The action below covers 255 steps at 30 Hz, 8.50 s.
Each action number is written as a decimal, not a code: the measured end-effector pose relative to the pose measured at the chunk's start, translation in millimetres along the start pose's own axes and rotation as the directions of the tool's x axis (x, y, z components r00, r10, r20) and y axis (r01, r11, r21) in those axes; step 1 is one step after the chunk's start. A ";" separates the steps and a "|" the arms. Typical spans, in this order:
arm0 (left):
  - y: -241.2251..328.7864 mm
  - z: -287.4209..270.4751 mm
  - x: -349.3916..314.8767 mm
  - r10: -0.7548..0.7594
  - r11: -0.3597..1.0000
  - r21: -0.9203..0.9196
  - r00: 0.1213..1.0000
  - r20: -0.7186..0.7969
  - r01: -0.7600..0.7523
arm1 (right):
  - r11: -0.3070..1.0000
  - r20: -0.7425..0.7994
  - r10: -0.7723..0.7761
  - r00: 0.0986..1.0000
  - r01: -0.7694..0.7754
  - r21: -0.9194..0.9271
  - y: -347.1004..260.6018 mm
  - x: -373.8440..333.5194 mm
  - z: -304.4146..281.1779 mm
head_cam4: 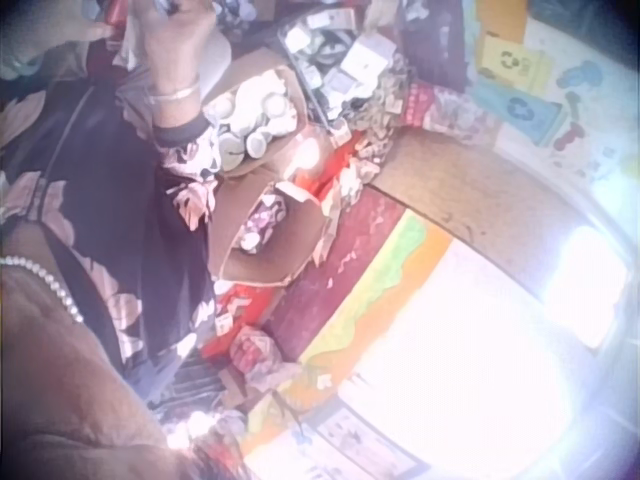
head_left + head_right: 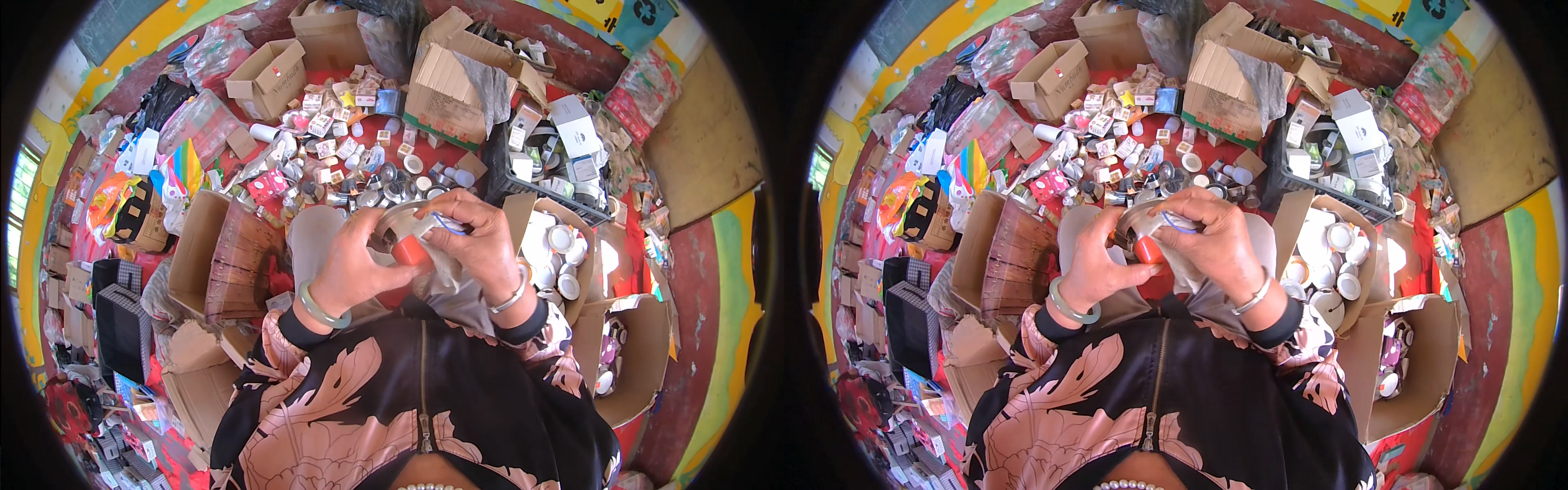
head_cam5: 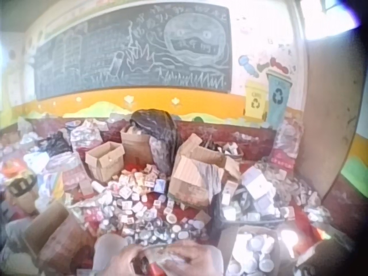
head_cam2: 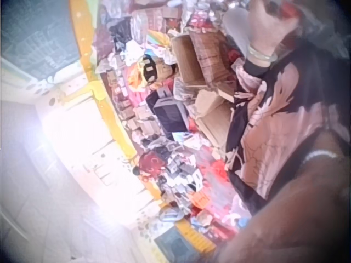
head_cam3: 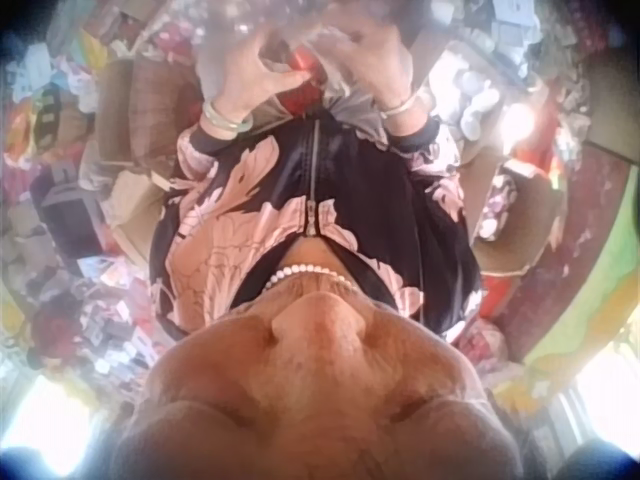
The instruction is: The person sits on the floor and cleans small white light fixtures. They use a cloth to wipe the exterior and interior of the fixtures, remove and clean orange plastic components, and place the cleaned items into a cardboard box.
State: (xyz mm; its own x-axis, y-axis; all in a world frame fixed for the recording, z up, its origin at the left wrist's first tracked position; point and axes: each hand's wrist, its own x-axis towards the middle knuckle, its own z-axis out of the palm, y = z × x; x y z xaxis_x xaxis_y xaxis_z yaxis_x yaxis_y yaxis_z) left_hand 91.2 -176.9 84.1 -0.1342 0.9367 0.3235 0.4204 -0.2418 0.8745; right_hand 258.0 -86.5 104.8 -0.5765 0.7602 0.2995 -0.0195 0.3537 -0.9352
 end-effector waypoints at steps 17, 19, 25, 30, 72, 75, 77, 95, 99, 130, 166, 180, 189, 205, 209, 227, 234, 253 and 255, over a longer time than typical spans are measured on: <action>-30.9 13.9 3.8 -0.382 0.313 -0.914 0.916 0.126 0.256 | 0.633 0.152 -0.529 0.835 0.507 -0.585 16.2 6.4 31.1; -31.4 12.8 3.1 -0.366 0.333 -0.906 0.921 0.132 0.261 | 0.623 0.161 -0.551 0.819 0.532 -0.573 21.6 7.2 32.1; -36.2 19.3 2.1 -0.423 0.284 -0.925 0.899 0.114 0.251 | 0.932 -0.216 -0.302 0.928 0.240 -0.271 31.2 12.4 30.9; -51.4 14.3 -3.1 -0.484 0.229 -0.962 0.875 0.017 0.146 | 0.651 -0.084 -0.542 0.836 0.355 -0.671 40.8 19.6 3.9; -35.8 37.1 9.4 -0.318 -0.065 -0.971 0.917 0.240 0.232 | 0.389 0.190 -0.584 0.789 0.477 -0.788 56.9 -13.1 15.5; -63.6 41.5 11.2 -0.465 -0.046 -0.991 0.875 0.130 0.123 | 0.497 0.255 -0.600 0.759 0.603 -0.624 47.6 -14.4 21.6; -80.5 39.9 9.2 -0.528 -0.023 -0.998 0.847 0.065 0.062 | 0.612 0.137 -0.577 0.805 0.537 -0.580 45.4 -16.4 11.7; -96.4 36.5 -9.0 -0.274 -0.136 -0.983 0.948 0.160 0.127 | 0.689 -0.063 0.124 0.990 -0.040 0.723 21.0 -0.9 -4.9; -76.6 37.8 -2.8 -0.292 -0.089 -0.983 0.939 0.181 0.162 | 0.983 -0.035 -0.160 0.986 0.162 0.080 45.1 2.8 21.4; -67.0 36.5 -10.6 0.042 0.998 -0.038 0.985 -0.170 -0.049 | 0.770 0.078 -0.478 0.875 0.460 -0.442 9.0 7.6 31.1; -50.5 15.8 -13.9 -0.311 0.355 -0.916 0.948 0.074 0.188 | 0.839 0.354 -0.446 0.822 0.522 -0.153 10.0 -6.7 37.6; -60.6 28.9 -14.9 -0.265 0.604 -0.776 0.964 0.019 0.182 | 0.711 0.224 -0.493 0.841 0.538 -0.454 26.9 23.9 19.8; -71.1 33.2 -15.8 -0.170 0.822 -0.559 0.983 -0.066 0.104 | 0.753 0.259 -0.506 0.823 0.568 -0.333 10.7 0.1 34.2; -62.4 31.8 -14.7 -0.194 0.825 -0.563 0.960 -0.200 0.049 | 0.717 0.197 -0.448 0.872 0.483 -0.503 28.1 7.4 25.6; -42.2 20.4 -7.8 -0.377 0.130 -0.980 0.922 0.092 0.152 | 0.825 0.296 -0.350 0.889 0.442 -0.352 12.0 -10.6 34.3; -78.8 35.0 -13.4 -0.152 0.902 -0.432 0.944 -0.292 0.012 | 0.718 0.154 -0.441 0.884 0.451 -0.530 30.2 7.6 29.9; -73.3 37.5 -14.4 -0.227 0.699 -0.714 0.959 -0.167 0.041 | 0.734 0.154 -0.523 0.838 0.535 -0.418 15.3 13.7 41.5; -48.3 27.6 -11.2 -0.337 0.022 -0.995 0.938 0.083 0.096 | 0.957 -0.161 -0.234 0.959 0.197 -0.213 31.5 17.4 48.5; -57.3 31.5 -15.0 -0.296 0.230 -0.970 0.955 0.009 0.080 | 0.997 -0.222 -0.064 0.973 0.073 0.034 31.6 22.0 54.1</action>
State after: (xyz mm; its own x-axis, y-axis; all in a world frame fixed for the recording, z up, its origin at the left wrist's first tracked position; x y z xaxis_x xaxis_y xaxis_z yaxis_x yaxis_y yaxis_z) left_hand 97.4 -169.1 17.8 -0.2446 0.9685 0.0465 -0.7846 -0.2259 0.5773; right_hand 200.5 -88.1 71.6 -0.3786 0.8379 0.3932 -0.0895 0.3897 -0.9166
